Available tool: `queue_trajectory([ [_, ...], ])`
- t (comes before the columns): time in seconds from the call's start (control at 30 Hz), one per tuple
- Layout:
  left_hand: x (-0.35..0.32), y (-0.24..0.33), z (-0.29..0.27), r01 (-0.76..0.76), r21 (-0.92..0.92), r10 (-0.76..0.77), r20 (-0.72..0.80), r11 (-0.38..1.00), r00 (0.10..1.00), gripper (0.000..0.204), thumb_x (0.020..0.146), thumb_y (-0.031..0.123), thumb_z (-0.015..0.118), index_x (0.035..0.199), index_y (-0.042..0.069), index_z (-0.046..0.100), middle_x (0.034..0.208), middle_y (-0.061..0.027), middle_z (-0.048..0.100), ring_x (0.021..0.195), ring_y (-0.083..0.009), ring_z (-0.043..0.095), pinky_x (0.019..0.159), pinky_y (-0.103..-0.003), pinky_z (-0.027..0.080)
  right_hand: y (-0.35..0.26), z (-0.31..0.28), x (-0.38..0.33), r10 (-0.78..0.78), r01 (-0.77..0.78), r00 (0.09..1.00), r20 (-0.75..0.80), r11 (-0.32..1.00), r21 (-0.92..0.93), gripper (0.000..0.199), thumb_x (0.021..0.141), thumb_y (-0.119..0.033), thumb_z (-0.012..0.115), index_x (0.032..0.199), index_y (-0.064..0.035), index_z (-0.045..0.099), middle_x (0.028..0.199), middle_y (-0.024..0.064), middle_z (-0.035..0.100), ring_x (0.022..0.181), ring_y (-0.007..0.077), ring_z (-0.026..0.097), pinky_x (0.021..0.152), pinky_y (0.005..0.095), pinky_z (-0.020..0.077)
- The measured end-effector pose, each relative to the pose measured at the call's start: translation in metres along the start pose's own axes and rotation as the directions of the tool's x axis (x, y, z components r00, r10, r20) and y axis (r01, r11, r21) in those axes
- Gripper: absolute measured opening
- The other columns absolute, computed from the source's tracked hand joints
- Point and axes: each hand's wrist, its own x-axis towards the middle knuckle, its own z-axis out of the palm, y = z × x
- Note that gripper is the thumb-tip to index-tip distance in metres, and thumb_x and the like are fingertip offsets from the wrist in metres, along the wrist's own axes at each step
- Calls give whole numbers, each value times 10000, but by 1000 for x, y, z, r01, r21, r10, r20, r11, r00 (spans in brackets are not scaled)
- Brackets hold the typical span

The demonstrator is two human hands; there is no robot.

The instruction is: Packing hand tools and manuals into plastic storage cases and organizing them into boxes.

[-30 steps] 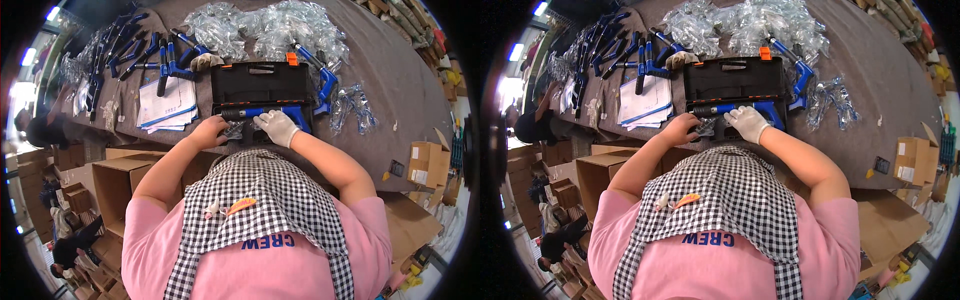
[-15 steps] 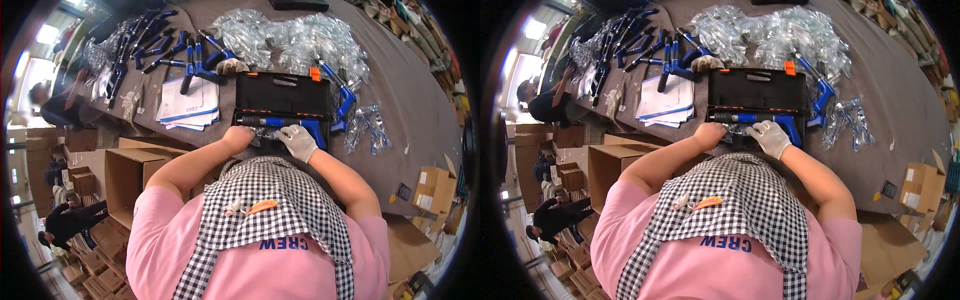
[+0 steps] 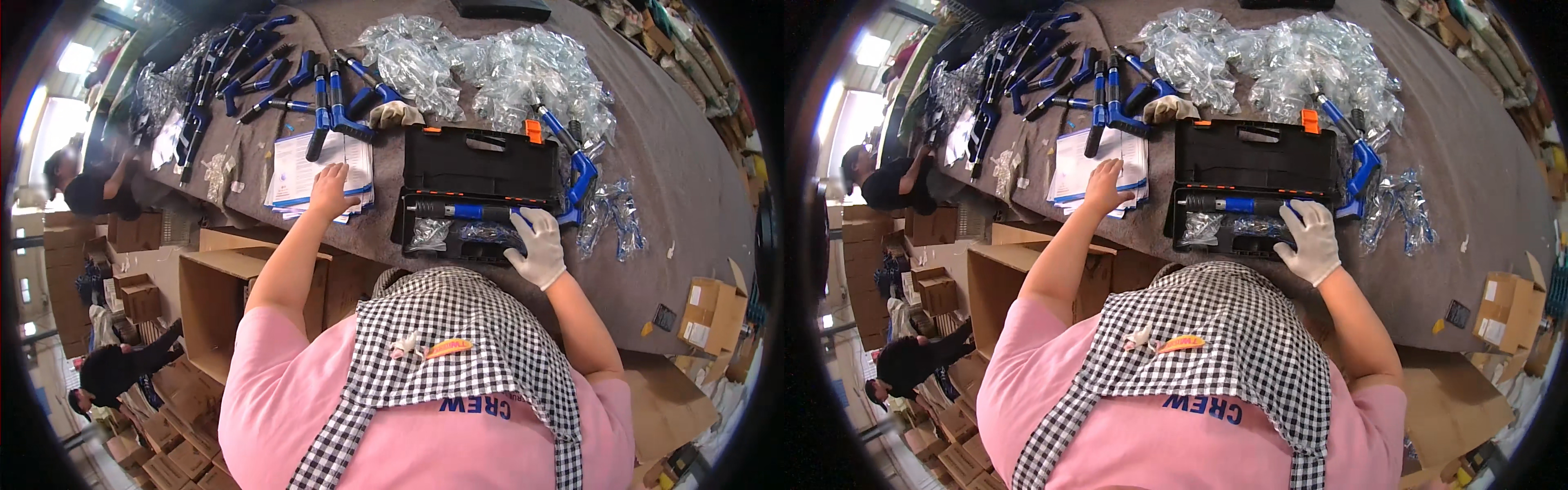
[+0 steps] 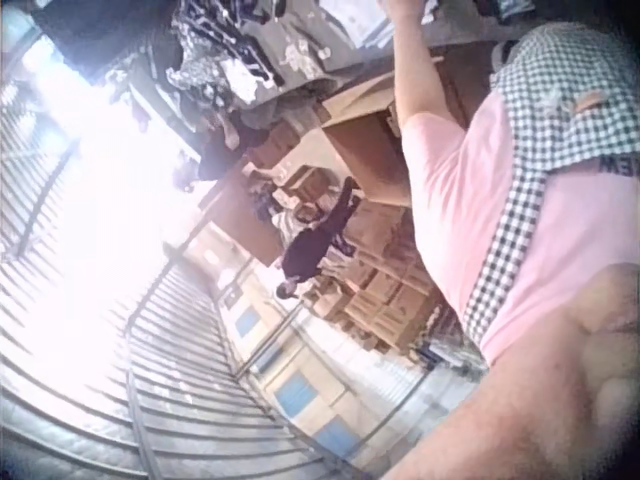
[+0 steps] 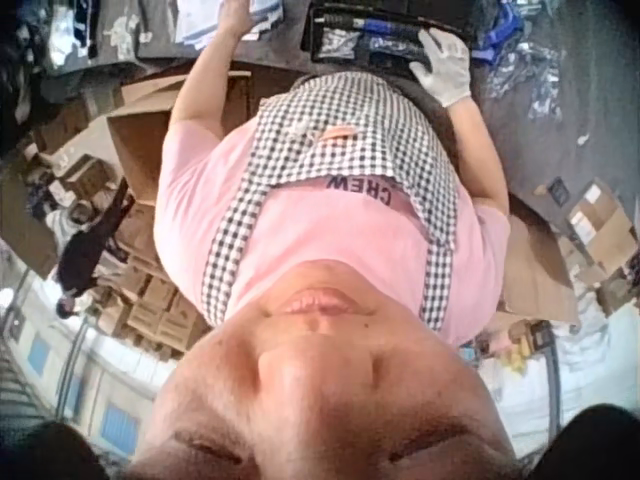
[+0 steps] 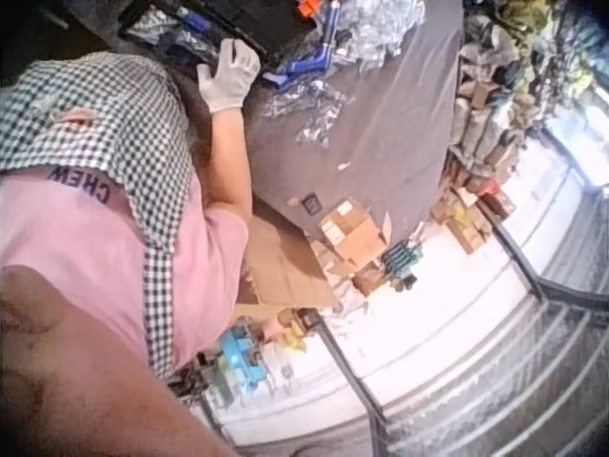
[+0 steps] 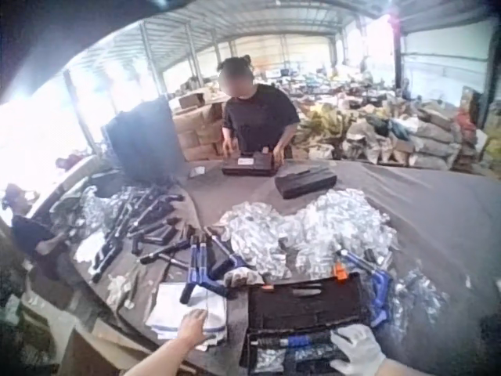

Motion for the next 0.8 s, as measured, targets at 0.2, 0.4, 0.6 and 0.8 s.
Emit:
queue_trajectory([
  [0.2, 11, -24, 25, -20, -115, 36, 134, 993, 990, 547, 704, 241, 765, 1196, 66, 603, 1267, -94, 577, 1187, -308, 488, 1008, -400, 403, 1, 7, -15, 54, -56, 998, -31, 997, -55, 568, 642, -219, 761, 1168, -75, 601, 1236, 113, 514, 1169, 333, 437, 1014, 452, 365],
  [0.4, 15, -34, 22, 88, -304, -85, 23, 949, 996, 221, 826, 244, 601, 847, 41, 686, 891, -190, 663, 881, -396, 608, 782, -478, 480, -8, 2, 5, 70, -77, 983, -171, 996, -35, 455, 674, -170, 730, 1105, -74, 619, 1181, 97, 547, 1131, 322, 473, 981, 439, 392],
  [0.6, -3, 111, -80, -124, -192, 139, 70, 974, 988, 177, 847, 190, 556, 768, 34, 586, 747, -198, 631, 726, -398, 619, 661, -516, 488, -10, 12, 29, 597, -422, 798, 84, 453, 785, 343, 869, -256, 672, 1082, 10, 632, 994, 112, 678, 839, 196, 654, 747, 307, 515],
  [0.8, 9, 250, -35, -605, -505, 639, -130, 616, 758, 140, 775, 164, 616, 760, 39, 554, 691, -156, 610, 625, -353, 614, 571, -462, 503, 15, 31, 58, 604, -725, 616, 506, 183, 664, 337, 857, -254, 644, 968, 64, 668, 911, 126, 692, 789, 190, 656, 700, 323, 509],
])
